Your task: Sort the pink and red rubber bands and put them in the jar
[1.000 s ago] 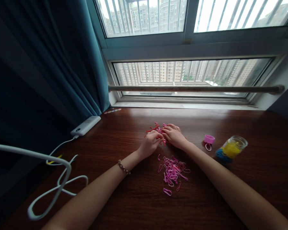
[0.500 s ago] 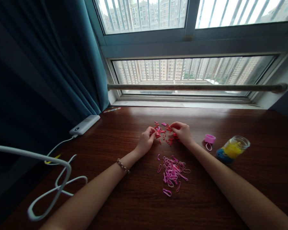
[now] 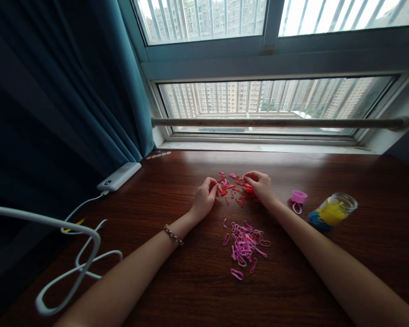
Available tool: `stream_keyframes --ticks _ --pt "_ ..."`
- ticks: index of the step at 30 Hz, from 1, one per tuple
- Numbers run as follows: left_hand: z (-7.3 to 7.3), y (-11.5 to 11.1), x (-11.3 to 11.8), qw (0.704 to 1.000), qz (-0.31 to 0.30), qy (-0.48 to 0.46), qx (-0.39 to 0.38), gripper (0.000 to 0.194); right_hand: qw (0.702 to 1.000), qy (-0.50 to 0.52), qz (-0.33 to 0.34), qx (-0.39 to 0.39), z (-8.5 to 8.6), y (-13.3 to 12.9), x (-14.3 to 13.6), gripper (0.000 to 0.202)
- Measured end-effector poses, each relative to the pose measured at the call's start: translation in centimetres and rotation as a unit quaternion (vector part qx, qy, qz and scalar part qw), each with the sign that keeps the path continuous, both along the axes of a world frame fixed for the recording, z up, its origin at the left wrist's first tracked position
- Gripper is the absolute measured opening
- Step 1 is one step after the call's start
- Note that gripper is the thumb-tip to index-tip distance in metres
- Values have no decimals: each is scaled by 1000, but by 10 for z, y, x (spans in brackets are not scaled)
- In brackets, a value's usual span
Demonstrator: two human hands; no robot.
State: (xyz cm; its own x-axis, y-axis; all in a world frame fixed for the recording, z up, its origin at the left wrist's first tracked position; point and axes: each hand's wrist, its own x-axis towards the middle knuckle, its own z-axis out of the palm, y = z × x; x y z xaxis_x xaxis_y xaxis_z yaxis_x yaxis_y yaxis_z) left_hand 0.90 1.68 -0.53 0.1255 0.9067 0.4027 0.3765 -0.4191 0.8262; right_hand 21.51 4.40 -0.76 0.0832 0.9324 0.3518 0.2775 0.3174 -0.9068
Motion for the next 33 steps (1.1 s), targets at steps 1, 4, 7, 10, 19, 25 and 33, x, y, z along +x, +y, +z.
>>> stream_keyframes --ticks 1,4,7,10,19,25,33 --pt "0 0 0 1000 -6 -9 -3 10 1000 19 11 -8 1 0 0 18" --pt "0 0 1 999 -18 -37 -16 11 996 77 44 -33 4 -2 -1 23" --pt "0 0 2 997 -32 -56 -33 13 990 112 63 -53 7 -4 -3 27" --pt "1 0 3 995 -58 -69 -52 15 983 145 82 -80 9 -5 -5 29" --pt "2 -1 3 993 -75 -87 -36 11 893 145 346 -248 38 -20 -1 20" --pt "2 -2 3 996 -61 -63 -20 17 686 -93 602 -399 58 -35 7 37" --pt "25 -28 14 968 -250 28 7 16 977 -58 205 -28 24 -14 -9 19"
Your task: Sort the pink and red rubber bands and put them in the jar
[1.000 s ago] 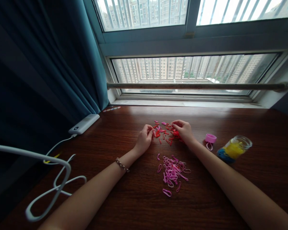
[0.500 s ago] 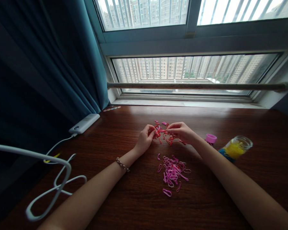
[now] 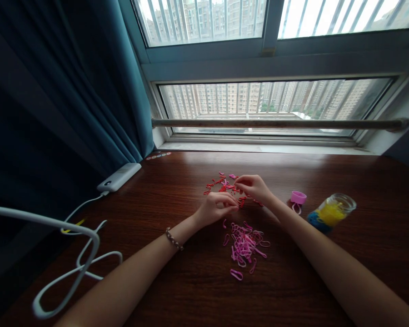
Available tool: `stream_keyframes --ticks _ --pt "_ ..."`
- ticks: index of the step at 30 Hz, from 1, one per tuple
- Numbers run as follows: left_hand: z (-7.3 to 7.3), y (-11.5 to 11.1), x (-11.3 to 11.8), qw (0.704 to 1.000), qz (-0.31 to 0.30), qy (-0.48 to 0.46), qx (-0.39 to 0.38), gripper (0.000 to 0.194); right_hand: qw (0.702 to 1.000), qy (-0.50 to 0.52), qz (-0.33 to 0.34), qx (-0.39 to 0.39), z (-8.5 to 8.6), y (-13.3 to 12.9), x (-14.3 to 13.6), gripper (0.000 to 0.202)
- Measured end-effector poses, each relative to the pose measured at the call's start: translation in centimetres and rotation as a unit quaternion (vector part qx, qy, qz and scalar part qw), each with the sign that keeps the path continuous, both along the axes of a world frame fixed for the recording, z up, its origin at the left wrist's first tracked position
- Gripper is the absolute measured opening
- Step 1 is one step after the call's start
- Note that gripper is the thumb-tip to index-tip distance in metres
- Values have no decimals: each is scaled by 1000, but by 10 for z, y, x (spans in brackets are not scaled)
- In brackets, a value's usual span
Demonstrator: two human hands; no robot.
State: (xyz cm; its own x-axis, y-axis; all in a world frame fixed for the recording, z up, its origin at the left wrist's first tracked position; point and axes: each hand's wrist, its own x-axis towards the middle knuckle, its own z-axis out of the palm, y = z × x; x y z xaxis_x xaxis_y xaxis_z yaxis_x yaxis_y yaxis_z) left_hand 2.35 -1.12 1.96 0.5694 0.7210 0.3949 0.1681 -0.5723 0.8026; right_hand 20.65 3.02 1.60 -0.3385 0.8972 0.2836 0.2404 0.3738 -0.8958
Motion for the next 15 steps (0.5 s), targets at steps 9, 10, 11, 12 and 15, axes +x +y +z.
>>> stream_keyframes --ticks 9,10,11,12,15 --pt "2 -27 17 974 -159 116 110 15 925 -281 -15 255 -22 6 -6 25" --pt "3 -28 18 972 -166 124 110 15 925 -283 -25 252 -23 7 -6 25" --pt "3 -28 18 971 -169 128 109 14 928 -276 -35 248 -24 7 -6 25" --pt "4 -29 18 970 -171 130 110 13 932 -264 -44 243 -25 7 -6 25" --pt "5 -28 17 968 -177 131 120 12 955 -188 -74 219 -26 8 -5 23"
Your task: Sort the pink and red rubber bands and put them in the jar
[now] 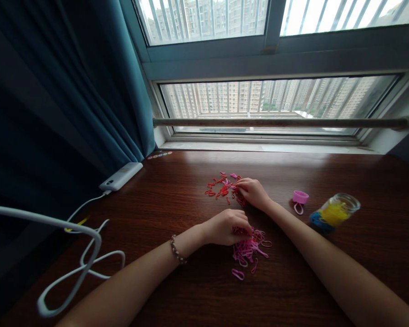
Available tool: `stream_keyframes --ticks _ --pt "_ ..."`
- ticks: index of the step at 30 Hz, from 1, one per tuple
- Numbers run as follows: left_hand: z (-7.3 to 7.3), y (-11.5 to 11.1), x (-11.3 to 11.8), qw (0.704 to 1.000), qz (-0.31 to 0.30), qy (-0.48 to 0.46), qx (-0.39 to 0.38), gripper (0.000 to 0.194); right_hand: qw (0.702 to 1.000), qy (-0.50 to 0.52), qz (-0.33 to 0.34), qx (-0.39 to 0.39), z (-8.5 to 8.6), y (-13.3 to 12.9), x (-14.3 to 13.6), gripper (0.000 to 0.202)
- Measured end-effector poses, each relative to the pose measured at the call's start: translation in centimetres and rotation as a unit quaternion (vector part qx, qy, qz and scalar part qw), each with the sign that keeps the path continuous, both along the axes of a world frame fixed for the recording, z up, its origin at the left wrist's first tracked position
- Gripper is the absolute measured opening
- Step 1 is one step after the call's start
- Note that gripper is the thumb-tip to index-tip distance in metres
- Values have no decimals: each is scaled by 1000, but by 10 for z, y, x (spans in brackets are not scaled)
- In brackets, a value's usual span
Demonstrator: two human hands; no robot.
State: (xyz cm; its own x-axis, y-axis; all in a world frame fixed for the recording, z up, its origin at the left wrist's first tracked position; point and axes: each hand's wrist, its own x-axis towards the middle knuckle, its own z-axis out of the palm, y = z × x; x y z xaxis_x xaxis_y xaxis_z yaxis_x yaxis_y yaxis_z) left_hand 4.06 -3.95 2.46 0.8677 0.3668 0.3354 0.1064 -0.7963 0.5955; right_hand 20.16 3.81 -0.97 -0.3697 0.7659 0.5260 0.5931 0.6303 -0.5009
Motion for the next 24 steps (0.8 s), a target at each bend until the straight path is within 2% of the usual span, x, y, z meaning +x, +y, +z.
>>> stream_keyframes --ticks 4,9,12,16,20,22,24 --pt "0 0 -2 1000 12 5 22 13 995 92 -29 -30 1 1 2 16" --pt "-3 1 -3 999 19 4 25 13 994 88 -51 -42 -1 2 4 13" --pt "-3 2 -3 999 10 8 33 12 995 67 -62 -34 -3 3 5 13" --pt "-3 2 -2 999 9 19 45 15 997 -3 -82 15 -2 1 4 14" --pt "-3 5 -3 999 22 15 45 19 995 -91 -24 23 1 -5 -1 18" --pt "-3 11 -6 997 41 14 62 23 993 -116 -15 21 1 -7 -3 18" --pt "-4 21 -13 990 98 11 102 28 993 -115 -15 25 1 -8 -5 17"
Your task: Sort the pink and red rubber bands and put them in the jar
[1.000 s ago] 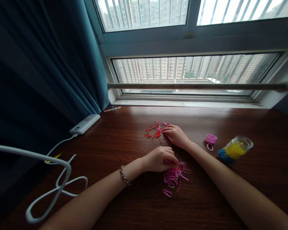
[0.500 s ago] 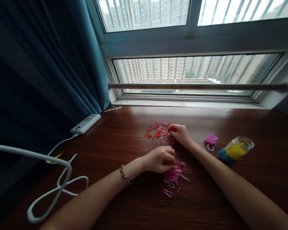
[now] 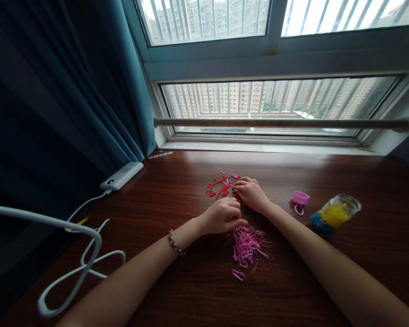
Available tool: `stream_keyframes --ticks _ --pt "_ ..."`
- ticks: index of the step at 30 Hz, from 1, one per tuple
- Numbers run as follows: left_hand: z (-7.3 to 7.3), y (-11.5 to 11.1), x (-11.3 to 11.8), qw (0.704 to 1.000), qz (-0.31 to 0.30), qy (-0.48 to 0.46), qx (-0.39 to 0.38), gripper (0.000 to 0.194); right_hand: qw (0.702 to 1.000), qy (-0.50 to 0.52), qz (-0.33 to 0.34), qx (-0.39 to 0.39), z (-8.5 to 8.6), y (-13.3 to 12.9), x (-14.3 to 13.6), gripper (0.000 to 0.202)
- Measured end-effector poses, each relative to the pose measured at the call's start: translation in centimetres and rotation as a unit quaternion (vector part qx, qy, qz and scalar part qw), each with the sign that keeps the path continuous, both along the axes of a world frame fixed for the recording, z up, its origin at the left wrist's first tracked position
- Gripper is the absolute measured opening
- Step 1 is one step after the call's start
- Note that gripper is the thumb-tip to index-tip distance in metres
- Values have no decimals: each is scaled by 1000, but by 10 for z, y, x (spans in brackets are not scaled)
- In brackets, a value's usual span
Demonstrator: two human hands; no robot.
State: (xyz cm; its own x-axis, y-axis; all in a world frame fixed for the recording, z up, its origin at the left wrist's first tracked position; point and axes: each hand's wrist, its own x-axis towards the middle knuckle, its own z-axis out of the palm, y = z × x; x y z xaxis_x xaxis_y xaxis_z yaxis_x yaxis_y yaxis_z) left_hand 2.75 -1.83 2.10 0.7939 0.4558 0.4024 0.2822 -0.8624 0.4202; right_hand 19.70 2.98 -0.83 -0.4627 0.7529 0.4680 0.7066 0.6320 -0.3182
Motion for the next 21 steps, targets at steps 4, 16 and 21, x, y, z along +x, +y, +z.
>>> stream_keyframes --ticks 4,16,21 --pt "-5 28 -24 973 206 -25 104 18 993 112 7 -23 3 2 0 18" --pt "-28 54 -42 951 239 170 99 36 700 179 286 -629 39 -15 8 23" --pt "-27 55 -43 955 221 180 80 39 626 2 334 -705 50 -20 9 32"
